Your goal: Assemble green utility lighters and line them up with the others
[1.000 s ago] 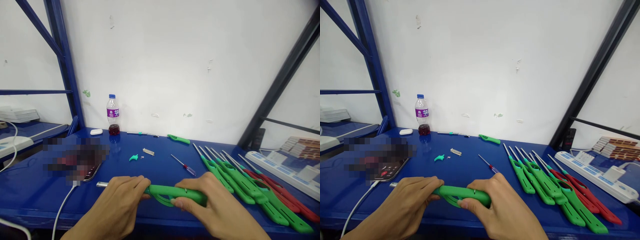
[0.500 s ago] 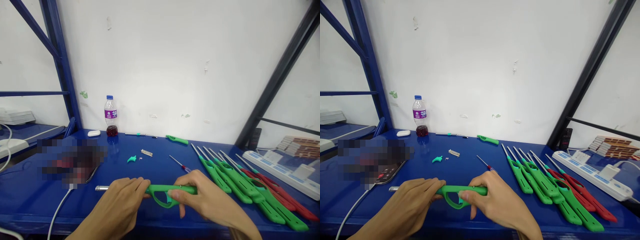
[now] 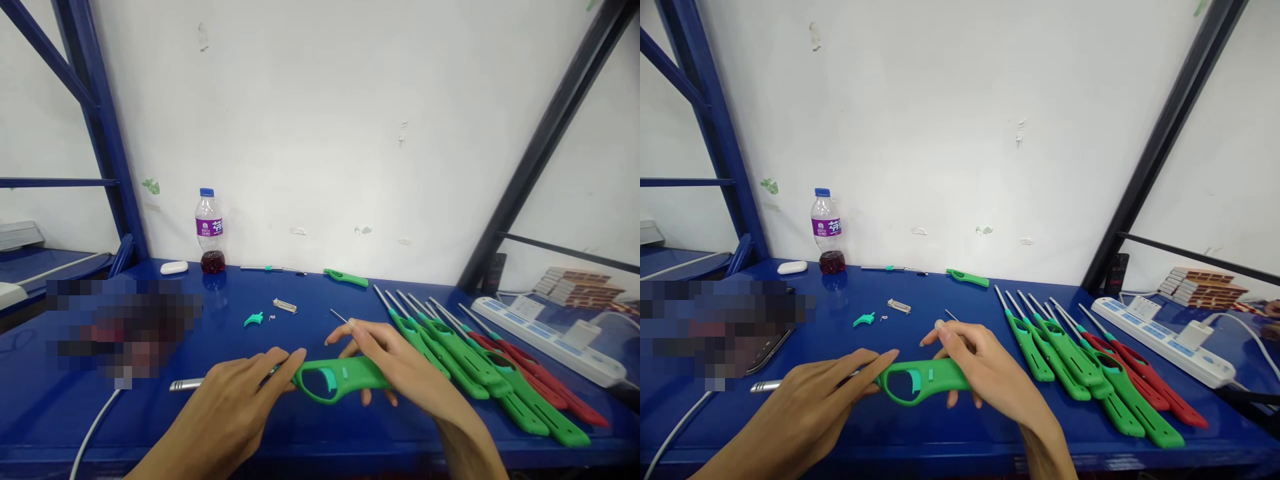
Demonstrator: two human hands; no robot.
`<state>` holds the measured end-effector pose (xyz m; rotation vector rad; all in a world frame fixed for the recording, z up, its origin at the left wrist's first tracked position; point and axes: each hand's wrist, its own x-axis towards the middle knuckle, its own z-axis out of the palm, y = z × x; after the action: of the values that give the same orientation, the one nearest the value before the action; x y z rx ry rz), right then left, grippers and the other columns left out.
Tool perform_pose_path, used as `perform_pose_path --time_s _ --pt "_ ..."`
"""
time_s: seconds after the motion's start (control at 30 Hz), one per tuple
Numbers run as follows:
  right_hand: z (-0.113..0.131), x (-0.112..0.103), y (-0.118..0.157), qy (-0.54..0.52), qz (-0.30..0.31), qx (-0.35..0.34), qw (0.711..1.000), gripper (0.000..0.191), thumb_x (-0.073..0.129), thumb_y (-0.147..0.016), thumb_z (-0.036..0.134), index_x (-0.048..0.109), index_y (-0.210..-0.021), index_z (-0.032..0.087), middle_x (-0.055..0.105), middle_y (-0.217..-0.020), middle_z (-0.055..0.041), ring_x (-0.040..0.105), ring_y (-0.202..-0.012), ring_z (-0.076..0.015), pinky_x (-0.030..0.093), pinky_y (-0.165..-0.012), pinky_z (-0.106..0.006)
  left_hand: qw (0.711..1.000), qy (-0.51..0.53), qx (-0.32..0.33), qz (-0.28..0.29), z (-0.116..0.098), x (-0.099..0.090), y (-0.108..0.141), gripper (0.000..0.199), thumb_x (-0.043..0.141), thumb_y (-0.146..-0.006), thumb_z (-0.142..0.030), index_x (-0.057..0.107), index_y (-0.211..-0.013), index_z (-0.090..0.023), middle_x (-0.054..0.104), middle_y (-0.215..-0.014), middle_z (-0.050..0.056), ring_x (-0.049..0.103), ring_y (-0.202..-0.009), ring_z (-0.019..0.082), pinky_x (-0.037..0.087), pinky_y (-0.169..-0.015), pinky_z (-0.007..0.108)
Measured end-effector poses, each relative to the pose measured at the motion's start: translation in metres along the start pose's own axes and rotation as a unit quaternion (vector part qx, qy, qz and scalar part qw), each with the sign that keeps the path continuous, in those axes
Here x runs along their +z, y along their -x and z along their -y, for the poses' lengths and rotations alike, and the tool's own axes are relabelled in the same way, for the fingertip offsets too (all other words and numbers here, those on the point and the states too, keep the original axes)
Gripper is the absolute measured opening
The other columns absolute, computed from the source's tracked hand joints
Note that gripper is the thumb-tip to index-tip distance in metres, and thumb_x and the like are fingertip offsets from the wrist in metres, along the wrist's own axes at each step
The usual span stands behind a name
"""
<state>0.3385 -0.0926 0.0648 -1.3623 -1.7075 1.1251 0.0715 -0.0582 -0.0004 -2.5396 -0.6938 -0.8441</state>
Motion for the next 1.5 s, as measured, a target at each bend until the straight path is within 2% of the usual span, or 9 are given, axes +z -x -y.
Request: perform_pose_path --time_s 0.1,0.23,0.53,0.67,0.83,0.97,1.07,1.23,1.5 --pt "0.003 -0.002 0.007 0.074 -0.008 -0.077 0.994 0.036 0.070 -0.096 0.054 0.076 -0.121 0.028 0.078 -0.108 -0.0033 0.075 -0.081 -0.0186 0.058 -0.066 -0.025 0.999 -0.027 -0.002 -0.028 0.006 -0.004 -0.001 0.045 0.040 -0.099 -0.003 0.057 -0.138 -0.019 0.080 -0.111 0.008 0.080 -0.088 0.024 0.061 -0.070 0.033" --pt "0.006 0.000 0.014 0.183 -0.013 -0.119 0.976 0.037 0.085 -0.085 0.040 0.078 -0.121 0.040 0.078 -0.120 0.0042 0.070 -0.111 -0.0266 0.054 -0.096 -0.035 0.998 -0.047 -0.010 -0.043 0.011 -0.006 0.000 0.049 0.039 -0.095 0.001 0.058 -0.135 -0.021 0.080 -0.108 0.006 0.079 -0.089 0.023 0.061 -0.075 0.033" --pt "0.001 0.000 0.005 0.139 0.068 -0.076 0.985 0.037 0.068 -0.099 0.049 0.077 -0.129 0.029 0.080 -0.092 0.0007 0.067 -0.062 -0.0160 0.052 -0.063 -0.026 0.998 0.052 -0.042 -0.008 -0.005 0.003 -0.006 0.040 0.038 -0.109 -0.016 0.051 -0.146 -0.022 0.076 -0.113 0.008 0.074 -0.095 0.024 0.060 -0.078 0.034" --pt "0.000 0.002 0.005 0.172 0.081 -0.095 0.977 0.033 0.061 -0.104 0.047 0.075 -0.129 0.031 0.080 -0.098 0.0006 0.071 -0.074 -0.0177 0.053 -0.076 -0.028 0.996 0.083 -0.029 -0.009 -0.008 0.009 -0.011 0.040 0.036 -0.108 -0.011 0.056 -0.139 -0.026 0.075 -0.111 0.005 0.071 -0.080 0.021 0.057 -0.070 0.033" --pt "-0.015 -0.008 -0.004 0.238 -0.025 -0.105 0.965 0.044 0.041 -0.110 0.054 0.072 -0.131 0.031 0.077 -0.123 -0.0041 0.068 -0.115 -0.0261 0.046 -0.101 -0.036 0.994 0.105 -0.037 0.008 -0.001 0.019 -0.009 0.038 0.039 -0.104 -0.006 0.064 -0.126 -0.025 0.076 -0.112 0.006 0.072 -0.081 0.022 0.058 -0.072 0.036" --pt "-0.057 -0.027 -0.023 0.389 -0.170 0.006 0.905 0.039 0.047 -0.107 0.055 0.073 -0.110 0.025 0.077 -0.099 -0.0075 0.071 -0.091 -0.0285 0.046 -0.080 -0.037 0.994 0.090 -0.046 0.044 0.004 0.030 -0.003 0.040 0.044 -0.100 -0.003 0.067 -0.125 -0.024 0.077 -0.117 0.008 0.074 -0.094 0.026 0.060 -0.080 0.041" --pt "-0.086 -0.037 -0.035 0.412 -0.190 0.040 0.890 0.024 0.065 -0.098 0.043 0.068 -0.101 0.019 0.073 -0.092 -0.0113 0.068 -0.083 -0.0308 0.041 -0.070 -0.036 0.991 0.088 -0.058 0.082 0.005 0.035 -0.001 0.036 0.050 -0.100 -0.005 0.070 -0.124 -0.024 0.076 -0.120 0.010 0.075 -0.096 0.028 0.062 -0.080 0.044" --pt "-0.095 -0.033 -0.042 0.379 -0.168 0.006 0.910 0.014 0.053 -0.102 0.028 0.058 -0.091 0.021 0.070 -0.093 -0.0110 0.066 -0.083 -0.0280 0.038 -0.071 -0.034 0.982 0.103 -0.093 0.131 0.005 0.037 -0.005 0.045 0.055 -0.100 -0.007 0.063 -0.141 -0.024 0.075 -0.125 0.010 0.075 -0.100 0.029 0.063 -0.084 0.047" --pt "-0.071 -0.018 -0.063 0.243 -0.074 -0.106 0.961 0.026 0.030 -0.110 0.030 0.054 -0.115 0.023 0.064 -0.082 -0.0011 0.063 -0.074 -0.0199 0.046 -0.074 -0.032 0.975 0.112 -0.119 0.148 0.003 0.040 -0.002 0.052 0.042 -0.101 0.000 0.059 -0.144 -0.024 0.073 -0.124 0.010 0.070 -0.109 0.028 0.059 -0.096 0.050"
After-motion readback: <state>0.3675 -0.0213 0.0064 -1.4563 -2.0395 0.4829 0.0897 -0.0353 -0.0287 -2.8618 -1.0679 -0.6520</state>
